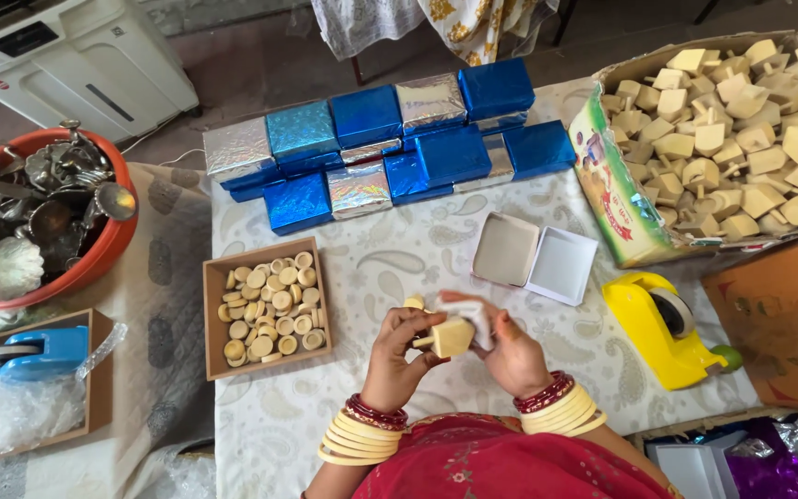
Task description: Wrapping small blocks in foil and placing them into boxes for packaging.
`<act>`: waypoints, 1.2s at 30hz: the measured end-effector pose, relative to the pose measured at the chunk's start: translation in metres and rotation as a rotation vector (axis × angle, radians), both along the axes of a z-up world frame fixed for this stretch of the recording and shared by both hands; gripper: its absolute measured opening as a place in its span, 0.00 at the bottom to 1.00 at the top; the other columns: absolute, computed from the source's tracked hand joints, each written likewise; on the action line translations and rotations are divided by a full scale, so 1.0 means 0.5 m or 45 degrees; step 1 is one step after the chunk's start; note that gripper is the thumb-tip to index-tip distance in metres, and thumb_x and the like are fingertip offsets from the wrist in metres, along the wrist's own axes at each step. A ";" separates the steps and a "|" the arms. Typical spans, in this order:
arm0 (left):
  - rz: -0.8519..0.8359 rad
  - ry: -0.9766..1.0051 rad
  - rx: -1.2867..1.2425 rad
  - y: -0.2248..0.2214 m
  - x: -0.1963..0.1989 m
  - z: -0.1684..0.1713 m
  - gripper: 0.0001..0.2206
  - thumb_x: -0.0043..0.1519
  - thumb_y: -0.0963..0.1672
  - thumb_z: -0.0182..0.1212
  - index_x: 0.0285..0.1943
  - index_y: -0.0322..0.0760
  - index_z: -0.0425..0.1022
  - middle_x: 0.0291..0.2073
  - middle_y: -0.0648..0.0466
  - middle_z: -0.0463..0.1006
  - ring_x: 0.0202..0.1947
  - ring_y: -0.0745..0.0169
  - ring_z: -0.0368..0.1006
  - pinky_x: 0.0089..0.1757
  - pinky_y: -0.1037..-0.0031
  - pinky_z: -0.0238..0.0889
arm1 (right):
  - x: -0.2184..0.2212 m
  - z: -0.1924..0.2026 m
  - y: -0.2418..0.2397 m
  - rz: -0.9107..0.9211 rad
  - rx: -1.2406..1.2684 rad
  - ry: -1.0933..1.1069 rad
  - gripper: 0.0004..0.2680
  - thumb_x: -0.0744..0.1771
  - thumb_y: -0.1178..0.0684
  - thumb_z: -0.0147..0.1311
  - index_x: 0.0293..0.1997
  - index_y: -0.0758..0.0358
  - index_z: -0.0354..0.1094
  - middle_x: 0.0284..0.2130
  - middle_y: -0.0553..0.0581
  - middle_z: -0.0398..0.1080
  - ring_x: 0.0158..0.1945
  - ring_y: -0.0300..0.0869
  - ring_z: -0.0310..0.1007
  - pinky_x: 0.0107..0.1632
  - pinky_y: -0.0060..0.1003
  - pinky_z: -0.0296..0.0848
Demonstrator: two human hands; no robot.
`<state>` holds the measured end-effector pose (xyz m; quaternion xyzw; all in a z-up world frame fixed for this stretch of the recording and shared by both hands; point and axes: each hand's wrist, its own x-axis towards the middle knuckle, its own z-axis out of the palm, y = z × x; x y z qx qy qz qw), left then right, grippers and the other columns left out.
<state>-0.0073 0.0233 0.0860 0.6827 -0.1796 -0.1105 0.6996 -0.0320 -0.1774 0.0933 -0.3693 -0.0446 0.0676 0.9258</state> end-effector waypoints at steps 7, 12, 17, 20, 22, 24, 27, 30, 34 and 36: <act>0.083 -0.011 0.324 -0.014 0.015 0.017 0.30 0.51 0.34 0.74 0.65 0.35 0.71 0.49 0.51 0.68 0.40 0.63 0.76 0.42 0.76 0.76 | -0.004 -0.092 0.005 -0.063 -0.419 0.241 0.17 0.70 0.46 0.52 0.58 0.71 0.69 0.46 0.59 0.75 0.48 0.41 0.77 0.51 0.41 0.77; 0.040 0.078 0.185 -0.011 0.026 -0.034 0.29 0.50 0.33 0.72 0.63 0.31 0.68 0.51 0.51 0.70 0.46 0.64 0.77 0.44 0.75 0.76 | -0.004 -0.132 0.006 -0.199 -0.771 0.120 0.15 0.70 0.47 0.53 0.55 0.72 0.72 0.45 0.58 0.77 0.45 0.39 0.77 0.50 0.38 0.78; 0.082 0.240 0.067 0.001 0.050 -0.089 0.25 0.54 0.33 0.70 0.60 0.30 0.68 0.52 0.52 0.73 0.48 0.65 0.77 0.46 0.75 0.78 | 0.030 -0.095 0.018 -0.101 -0.332 0.371 0.14 0.71 0.48 0.52 0.54 0.72 0.70 0.49 0.59 0.74 0.49 0.44 0.76 0.51 0.42 0.77; 0.106 0.344 -0.036 0.010 0.068 -0.085 0.26 0.54 0.31 0.67 0.61 0.31 0.66 0.52 0.52 0.70 0.48 0.66 0.75 0.46 0.75 0.76 | 0.057 -0.082 0.028 -0.080 -0.325 0.105 0.17 0.69 0.43 0.46 0.56 0.66 0.72 0.59 0.56 0.70 0.62 0.41 0.70 0.62 0.36 0.71; 0.095 0.364 -0.063 0.017 0.086 -0.075 0.26 0.53 0.30 0.66 0.62 0.31 0.68 0.52 0.52 0.68 0.49 0.66 0.74 0.47 0.74 0.76 | 0.076 -0.101 0.029 -0.039 -0.904 -0.269 0.12 0.71 0.50 0.51 0.53 0.69 0.76 0.64 0.64 0.67 0.66 0.47 0.67 0.62 0.40 0.69; 0.083 0.385 -0.092 0.027 0.098 -0.097 0.25 0.53 0.29 0.65 0.61 0.29 0.69 0.53 0.53 0.67 0.50 0.65 0.73 0.48 0.74 0.76 | 0.092 -0.112 0.036 -0.051 -0.963 -0.284 0.10 0.69 0.53 0.55 0.51 0.69 0.76 0.63 0.64 0.68 0.64 0.47 0.69 0.61 0.39 0.71; 0.072 0.505 -0.194 0.033 0.113 -0.119 0.23 0.54 0.29 0.63 0.60 0.28 0.70 0.55 0.53 0.66 0.51 0.64 0.74 0.49 0.72 0.76 | 0.103 -0.151 0.036 -0.104 -1.029 -0.349 0.08 0.68 0.57 0.59 0.50 0.68 0.77 0.60 0.63 0.71 0.62 0.46 0.72 0.59 0.37 0.73; 0.123 0.679 -0.316 0.038 0.112 -0.140 0.22 0.55 0.29 0.59 0.59 0.29 0.70 0.54 0.52 0.68 0.50 0.64 0.76 0.49 0.72 0.75 | 0.095 -0.228 0.027 -0.217 -0.996 -0.282 0.08 0.69 0.59 0.57 0.52 0.67 0.76 0.53 0.60 0.75 0.57 0.43 0.75 0.57 0.35 0.74; 0.246 0.683 -0.354 0.044 0.120 -0.141 0.23 0.56 0.29 0.59 0.60 0.30 0.71 0.53 0.52 0.69 0.49 0.63 0.76 0.49 0.73 0.76 | 0.077 -0.309 -0.007 -0.306 -0.839 0.266 0.10 0.71 0.56 0.54 0.56 0.69 0.74 0.38 0.56 0.76 0.39 0.39 0.71 0.44 0.35 0.74; 0.237 0.587 -0.277 0.049 0.113 -0.147 0.23 0.55 0.29 0.62 0.60 0.30 0.72 0.53 0.53 0.67 0.49 0.64 0.75 0.49 0.73 0.76 | 0.070 -0.279 -0.007 -0.224 -0.886 0.299 0.13 0.70 0.56 0.57 0.62 0.68 0.72 0.38 0.57 0.74 0.35 0.40 0.65 0.40 0.36 0.67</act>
